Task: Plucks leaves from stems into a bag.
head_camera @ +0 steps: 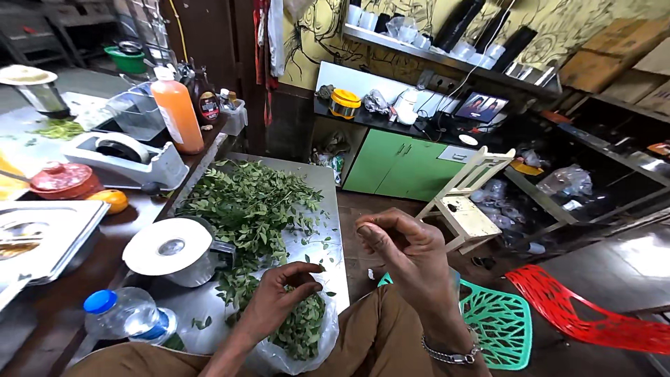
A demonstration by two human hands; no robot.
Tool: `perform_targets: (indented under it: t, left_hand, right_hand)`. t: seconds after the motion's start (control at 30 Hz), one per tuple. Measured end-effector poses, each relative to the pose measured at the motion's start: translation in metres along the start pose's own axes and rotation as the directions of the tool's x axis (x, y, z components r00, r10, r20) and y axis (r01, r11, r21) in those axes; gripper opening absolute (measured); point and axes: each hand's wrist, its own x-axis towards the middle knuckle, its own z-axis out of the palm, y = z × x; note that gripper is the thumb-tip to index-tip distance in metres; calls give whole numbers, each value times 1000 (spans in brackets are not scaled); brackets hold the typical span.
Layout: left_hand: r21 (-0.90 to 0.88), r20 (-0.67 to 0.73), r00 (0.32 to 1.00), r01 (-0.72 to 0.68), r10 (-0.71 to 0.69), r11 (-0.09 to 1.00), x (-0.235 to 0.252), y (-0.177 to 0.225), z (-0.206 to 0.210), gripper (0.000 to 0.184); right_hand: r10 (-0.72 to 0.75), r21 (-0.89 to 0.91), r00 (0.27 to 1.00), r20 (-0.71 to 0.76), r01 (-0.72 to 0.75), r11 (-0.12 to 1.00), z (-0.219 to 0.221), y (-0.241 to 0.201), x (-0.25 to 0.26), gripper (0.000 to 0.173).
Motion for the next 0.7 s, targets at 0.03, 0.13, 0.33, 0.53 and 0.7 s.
perform_targets:
  t: [0.03,0.13,0.33,0.53,0.7]
  left_hand:
    - [-1,-17,1000,-3,3,1000,0,0,1,28]
    - [-45,-38,999,-4,3,999,-1,1,3,23]
    - [-138,-67,998,12,-21,990,0,-2,4,24]
    - [-221,-80,989,100,-121,970,2,-5,5,23]
    - [-343,-76,980,147,-183,928,2,-7,5,20]
  right_hand:
    - [1,2,1000,1,-1,1000,1,-1,0,13]
    - [-6,14,1000,6,6,1000,6,-2,0,13]
    - [12,42,1000,28,-13,999,11,-2,-4,14]
    - [28,37,997,78,-31,999,13,1,-12,13]
    - [11,47,992,126,-17,999,17,4,-20,12]
